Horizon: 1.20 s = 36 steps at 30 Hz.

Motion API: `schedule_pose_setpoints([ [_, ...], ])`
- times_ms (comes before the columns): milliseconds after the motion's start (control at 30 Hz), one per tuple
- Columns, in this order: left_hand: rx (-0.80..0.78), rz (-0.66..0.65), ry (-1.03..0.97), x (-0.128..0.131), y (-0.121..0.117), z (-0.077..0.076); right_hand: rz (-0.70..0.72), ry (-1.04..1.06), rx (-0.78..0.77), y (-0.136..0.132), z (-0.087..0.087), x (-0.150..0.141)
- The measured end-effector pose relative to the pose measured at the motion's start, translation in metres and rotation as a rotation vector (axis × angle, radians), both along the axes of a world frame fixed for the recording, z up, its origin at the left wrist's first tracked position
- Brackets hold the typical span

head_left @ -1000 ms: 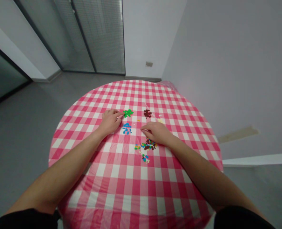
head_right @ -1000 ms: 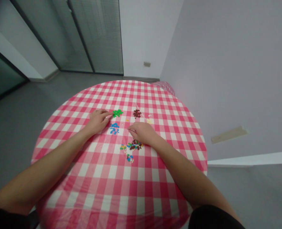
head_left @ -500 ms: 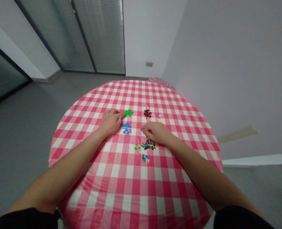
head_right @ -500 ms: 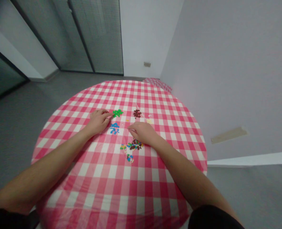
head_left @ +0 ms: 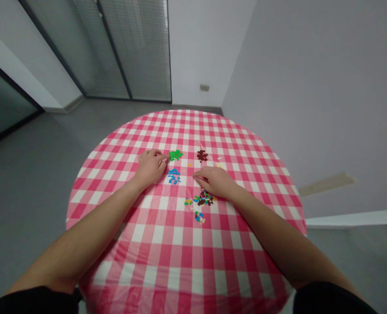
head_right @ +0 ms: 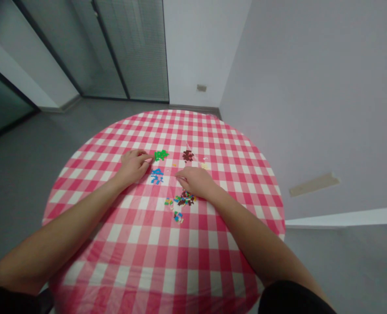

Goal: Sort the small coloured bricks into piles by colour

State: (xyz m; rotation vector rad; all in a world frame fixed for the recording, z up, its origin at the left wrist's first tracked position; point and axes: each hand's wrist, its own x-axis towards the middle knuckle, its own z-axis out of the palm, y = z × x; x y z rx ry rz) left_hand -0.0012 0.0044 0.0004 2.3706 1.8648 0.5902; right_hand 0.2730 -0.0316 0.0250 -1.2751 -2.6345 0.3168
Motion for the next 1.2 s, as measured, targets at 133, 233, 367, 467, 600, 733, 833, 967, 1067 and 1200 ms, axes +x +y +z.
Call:
schedule_pose_setpoints([
  [133, 0.001, -0.051, 0.023, 0.0018, -0.0004, -0.0015, -0.001, 0.002, -0.003, -0.0006, 0.0012, -0.0008],
  [233, -0.004, -0.056, 0.027, 0.0021, -0.0004, -0.0028, 0.005, 0.006, -0.005, -0.0009, 0.0015, -0.0010],
  [367, 0.019, -0.054, 0.014, 0.0010, -0.0005, -0.0035, 0.007, 0.007, -0.001, -0.0005, 0.0008, -0.0006],
  [467, 0.028, -0.043, 0.001, 0.0002, -0.0005, -0.0032, 0.001, 0.004, -0.002, -0.0004, 0.0005, -0.0002],
  [600, 0.031, -0.038, 0.004, 0.0008, -0.0009, -0.0027, 0.000, 0.007, 0.001, -0.0005, 0.0004, -0.0002],
  [733, 0.049, -0.048, 0.012, 0.0016, -0.0014, -0.0028, 0.000, 0.008, 0.005, -0.0003, -0.0001, -0.0006],
  [833, 0.067, -0.055, -0.019, 0.0007, -0.0009, -0.0035, 0.007, 0.013, 0.001, -0.0002, -0.0003, -0.0007],
  [967, 0.057, -0.051, -0.074, 0.0001, 0.0005, -0.0047, 0.003, 0.011, 0.000, -0.0007, 0.0004, -0.0009],
  [1067, 0.046, -0.009, -0.106, 0.0014, 0.0015, -0.0054, 0.005, 0.017, -0.002, -0.0012, 0.0007, -0.0014],
  [1200, 0.032, -0.002, -0.137, 0.0036, 0.0025, -0.0058, 0.005, 0.016, -0.003, -0.0011, 0.0001, -0.0021],
])
